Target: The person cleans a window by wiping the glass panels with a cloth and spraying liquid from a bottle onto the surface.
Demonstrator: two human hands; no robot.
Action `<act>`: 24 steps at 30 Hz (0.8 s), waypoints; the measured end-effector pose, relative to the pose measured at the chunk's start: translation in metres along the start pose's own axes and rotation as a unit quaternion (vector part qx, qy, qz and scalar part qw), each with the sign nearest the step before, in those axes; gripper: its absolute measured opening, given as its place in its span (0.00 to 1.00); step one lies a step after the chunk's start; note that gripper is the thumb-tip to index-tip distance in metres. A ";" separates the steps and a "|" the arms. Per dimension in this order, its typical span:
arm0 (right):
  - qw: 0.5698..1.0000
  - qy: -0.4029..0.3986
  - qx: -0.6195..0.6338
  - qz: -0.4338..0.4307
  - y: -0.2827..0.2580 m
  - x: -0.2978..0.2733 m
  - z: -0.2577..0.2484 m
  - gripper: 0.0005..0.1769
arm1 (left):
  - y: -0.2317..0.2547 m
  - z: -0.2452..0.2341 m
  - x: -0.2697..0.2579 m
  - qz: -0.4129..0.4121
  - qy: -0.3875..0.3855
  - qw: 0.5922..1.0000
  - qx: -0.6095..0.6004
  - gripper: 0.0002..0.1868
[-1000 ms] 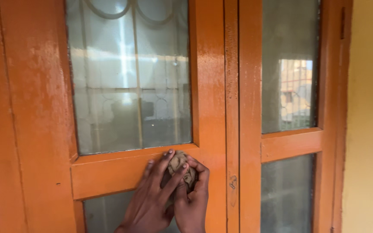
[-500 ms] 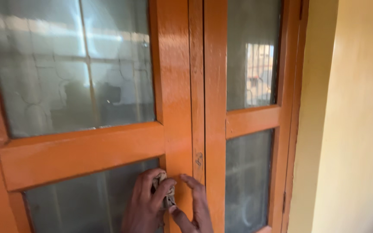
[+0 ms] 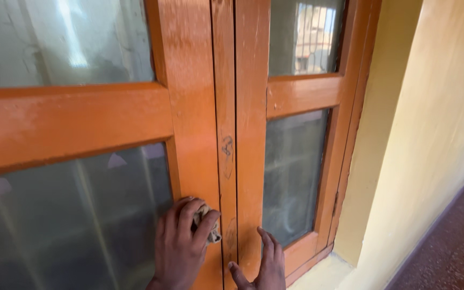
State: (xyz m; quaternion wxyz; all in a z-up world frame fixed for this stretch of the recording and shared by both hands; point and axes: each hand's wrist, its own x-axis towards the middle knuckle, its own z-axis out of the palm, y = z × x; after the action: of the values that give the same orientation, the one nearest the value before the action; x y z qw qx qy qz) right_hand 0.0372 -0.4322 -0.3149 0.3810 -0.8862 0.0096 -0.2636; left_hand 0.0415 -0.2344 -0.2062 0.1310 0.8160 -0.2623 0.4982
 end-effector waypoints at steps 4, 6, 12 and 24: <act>0.998 -0.026 0.022 0.050 0.003 -0.016 0.010 0.66 | 0.005 0.008 -0.006 0.021 0.036 0.999 0.019 0.22; 0.992 -0.045 0.055 0.104 0.004 -0.021 0.016 0.67 | 0.005 0.010 -0.010 0.018 0.031 0.999 0.018 0.22; 0.981 0.001 0.159 0.107 0.030 -0.049 0.055 0.67 | 0.008 0.008 -0.027 0.036 0.029 0.999 -0.006 0.19; 0.930 -0.042 0.329 0.158 0.114 -0.094 0.121 0.39 | 0.014 0.020 -0.067 0.015 -0.020 1.000 -0.006 0.25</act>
State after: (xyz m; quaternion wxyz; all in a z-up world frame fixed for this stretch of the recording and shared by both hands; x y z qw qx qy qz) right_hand 0.0351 -0.4112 -0.5046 0.6881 -0.7082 0.0463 -0.1507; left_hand 0.0239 -0.2353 -0.2753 0.1233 0.8209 -0.2802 0.4821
